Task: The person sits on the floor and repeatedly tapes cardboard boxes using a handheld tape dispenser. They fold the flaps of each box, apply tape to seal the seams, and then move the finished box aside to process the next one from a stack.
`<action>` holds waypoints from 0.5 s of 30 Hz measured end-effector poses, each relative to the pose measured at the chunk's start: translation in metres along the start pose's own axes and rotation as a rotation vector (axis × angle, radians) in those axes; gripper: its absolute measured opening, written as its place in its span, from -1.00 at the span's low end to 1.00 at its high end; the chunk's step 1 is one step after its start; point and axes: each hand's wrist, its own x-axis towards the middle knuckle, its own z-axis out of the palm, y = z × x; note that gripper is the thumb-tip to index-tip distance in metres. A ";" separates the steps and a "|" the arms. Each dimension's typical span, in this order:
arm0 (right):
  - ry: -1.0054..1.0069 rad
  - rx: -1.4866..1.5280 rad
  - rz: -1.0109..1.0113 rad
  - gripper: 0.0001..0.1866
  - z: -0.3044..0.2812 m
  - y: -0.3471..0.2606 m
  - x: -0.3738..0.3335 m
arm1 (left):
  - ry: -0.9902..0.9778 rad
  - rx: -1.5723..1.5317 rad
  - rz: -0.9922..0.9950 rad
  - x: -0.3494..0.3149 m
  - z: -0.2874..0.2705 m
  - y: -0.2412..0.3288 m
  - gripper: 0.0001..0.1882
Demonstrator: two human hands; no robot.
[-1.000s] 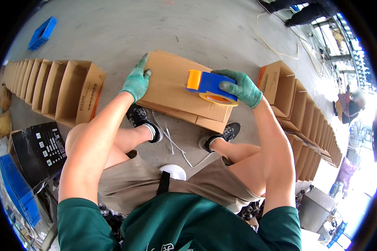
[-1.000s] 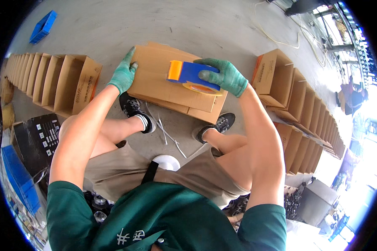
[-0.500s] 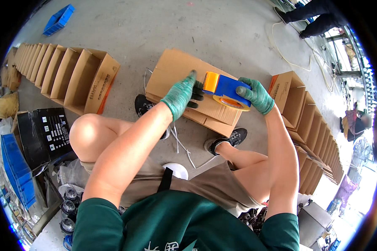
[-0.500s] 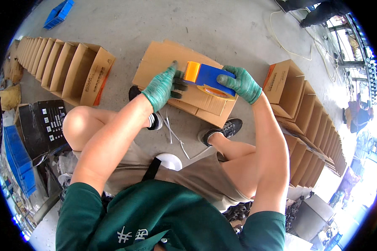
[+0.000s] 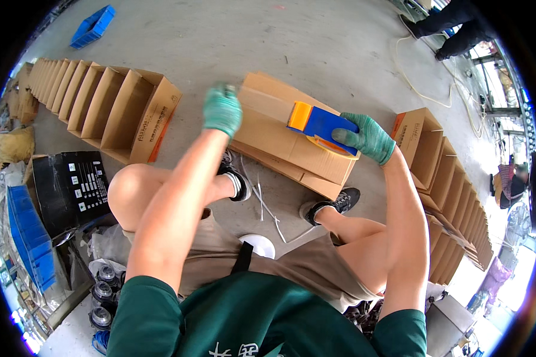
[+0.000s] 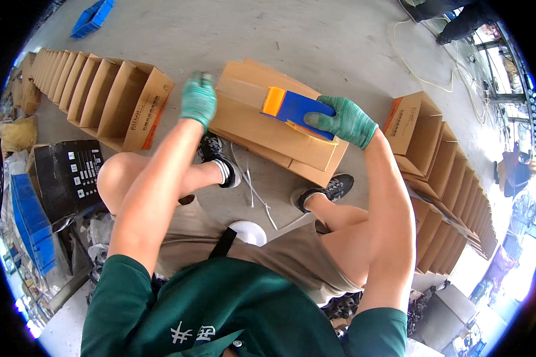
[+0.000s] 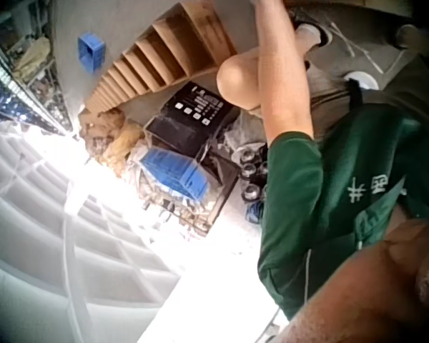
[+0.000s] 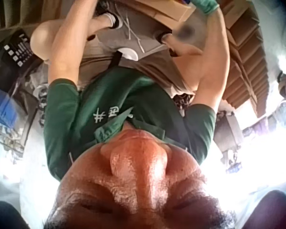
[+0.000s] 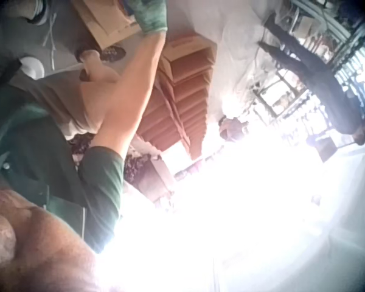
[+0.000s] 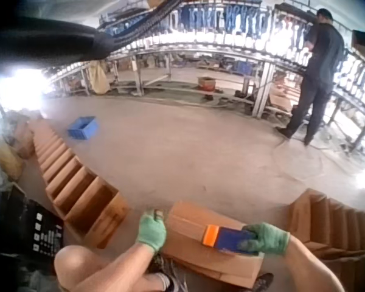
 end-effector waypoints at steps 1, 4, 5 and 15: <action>-0.005 0.001 0.022 -0.42 0.003 -0.006 0.004 | -0.058 -0.026 -0.112 0.019 -0.009 -0.029 -0.64; 0.028 -0.014 0.090 -0.50 0.007 -0.020 0.009 | -0.160 -0.539 -0.470 0.020 -0.030 -0.014 -0.68; 0.057 -0.036 0.104 -0.53 0.010 -0.027 0.009 | -0.174 -0.488 -0.444 0.023 -0.027 -0.018 -0.68; 0.019 -0.124 0.131 -0.53 0.019 -0.041 0.019 | -0.486 -0.435 -0.430 0.017 0.041 -0.118 -0.71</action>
